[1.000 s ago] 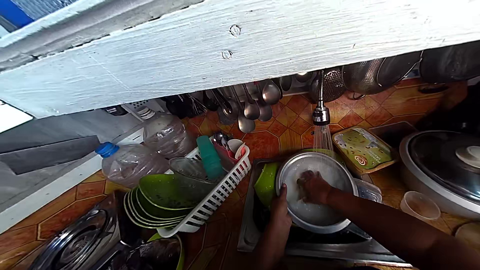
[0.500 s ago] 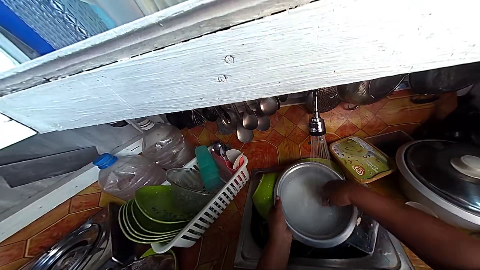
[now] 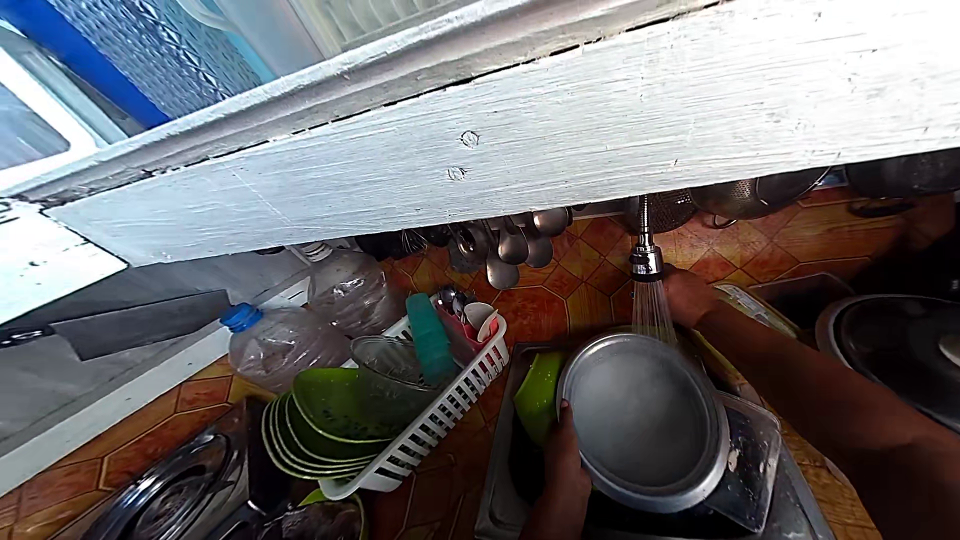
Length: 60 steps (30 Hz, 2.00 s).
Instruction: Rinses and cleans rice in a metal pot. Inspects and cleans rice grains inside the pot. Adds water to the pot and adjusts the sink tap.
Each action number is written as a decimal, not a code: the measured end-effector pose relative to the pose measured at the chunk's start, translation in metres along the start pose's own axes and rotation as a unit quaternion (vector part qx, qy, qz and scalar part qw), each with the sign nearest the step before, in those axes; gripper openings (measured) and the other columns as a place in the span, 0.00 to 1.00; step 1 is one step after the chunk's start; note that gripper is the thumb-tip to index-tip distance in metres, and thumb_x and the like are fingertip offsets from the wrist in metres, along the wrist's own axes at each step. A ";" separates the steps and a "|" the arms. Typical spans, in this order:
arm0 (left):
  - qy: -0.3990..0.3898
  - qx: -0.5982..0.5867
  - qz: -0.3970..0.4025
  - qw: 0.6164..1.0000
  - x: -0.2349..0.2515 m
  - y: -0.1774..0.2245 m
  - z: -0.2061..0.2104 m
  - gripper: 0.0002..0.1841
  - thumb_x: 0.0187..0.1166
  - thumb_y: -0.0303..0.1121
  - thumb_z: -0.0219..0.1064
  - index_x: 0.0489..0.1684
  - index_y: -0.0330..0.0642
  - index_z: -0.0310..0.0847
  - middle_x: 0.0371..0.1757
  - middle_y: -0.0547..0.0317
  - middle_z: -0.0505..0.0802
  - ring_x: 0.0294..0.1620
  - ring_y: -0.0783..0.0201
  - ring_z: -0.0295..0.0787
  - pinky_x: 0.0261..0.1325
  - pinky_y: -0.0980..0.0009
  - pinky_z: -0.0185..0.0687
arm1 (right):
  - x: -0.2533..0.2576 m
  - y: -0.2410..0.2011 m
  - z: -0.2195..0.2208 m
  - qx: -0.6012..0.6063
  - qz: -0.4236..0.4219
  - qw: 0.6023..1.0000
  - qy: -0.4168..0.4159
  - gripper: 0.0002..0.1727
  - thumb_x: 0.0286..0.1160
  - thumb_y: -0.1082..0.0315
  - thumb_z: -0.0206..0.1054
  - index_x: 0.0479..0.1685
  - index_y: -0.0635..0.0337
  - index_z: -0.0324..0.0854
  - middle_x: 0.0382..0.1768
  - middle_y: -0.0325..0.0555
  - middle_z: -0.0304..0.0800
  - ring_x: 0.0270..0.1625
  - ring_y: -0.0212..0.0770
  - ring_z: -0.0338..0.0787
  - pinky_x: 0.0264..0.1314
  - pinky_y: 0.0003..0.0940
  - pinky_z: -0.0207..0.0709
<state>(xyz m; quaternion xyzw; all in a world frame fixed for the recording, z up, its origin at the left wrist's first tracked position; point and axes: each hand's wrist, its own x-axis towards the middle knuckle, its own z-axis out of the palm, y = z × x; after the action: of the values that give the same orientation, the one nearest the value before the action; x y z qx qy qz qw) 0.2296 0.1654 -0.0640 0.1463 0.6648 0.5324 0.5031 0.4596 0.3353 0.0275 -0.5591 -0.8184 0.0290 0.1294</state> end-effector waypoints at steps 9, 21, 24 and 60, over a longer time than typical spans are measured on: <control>0.002 0.004 -0.011 1.000 0.003 -0.002 -0.002 0.26 0.90 0.49 0.58 0.68 0.32 0.78 0.63 0.36 0.88 0.64 0.45 0.87 0.66 0.46 0.83 | 0.015 -0.004 0.001 0.005 -0.005 1.000 -0.002 0.22 0.86 0.57 0.61 0.62 0.68 0.83 0.59 0.67 0.89 0.66 0.65 0.88 0.69 0.63 0.76; -0.010 -0.010 -0.009 1.000 0.003 -0.001 -0.002 0.26 0.91 0.48 0.57 0.70 0.32 0.76 0.63 0.35 0.88 0.65 0.45 0.87 0.66 0.46 0.83 | -0.065 0.018 0.042 0.205 0.158 0.966 0.006 0.29 0.86 0.48 0.62 0.66 0.69 0.82 0.59 0.70 0.86 0.63 0.67 0.87 0.69 0.67 0.76; -0.009 0.003 -0.007 1.000 0.003 -0.001 -0.002 0.26 0.91 0.49 0.56 0.70 0.32 0.76 0.64 0.35 0.87 0.66 0.45 0.86 0.67 0.45 0.81 | -0.083 0.000 0.054 0.117 0.141 0.976 -0.118 0.28 0.85 0.51 0.65 0.75 0.61 0.78 0.66 0.66 0.85 0.68 0.66 0.86 0.70 0.65 0.76; -0.072 -0.018 0.136 0.988 -0.110 0.068 -0.132 0.12 0.87 0.24 0.47 0.51 0.39 0.79 0.37 0.59 0.96 0.38 0.68 0.96 0.43 0.67 0.94 | -0.120 -0.092 0.080 0.434 0.082 0.876 -0.196 0.16 0.85 0.69 0.59 0.59 0.69 0.87 0.53 0.63 0.89 0.58 0.55 0.88 0.67 0.54 0.75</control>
<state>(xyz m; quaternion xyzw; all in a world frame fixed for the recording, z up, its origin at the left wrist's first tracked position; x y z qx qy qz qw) 0.1469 0.0380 0.0412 0.2640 0.5913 0.5959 0.4750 0.3974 0.1983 -0.0538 -0.4950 -0.6833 0.5008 0.1929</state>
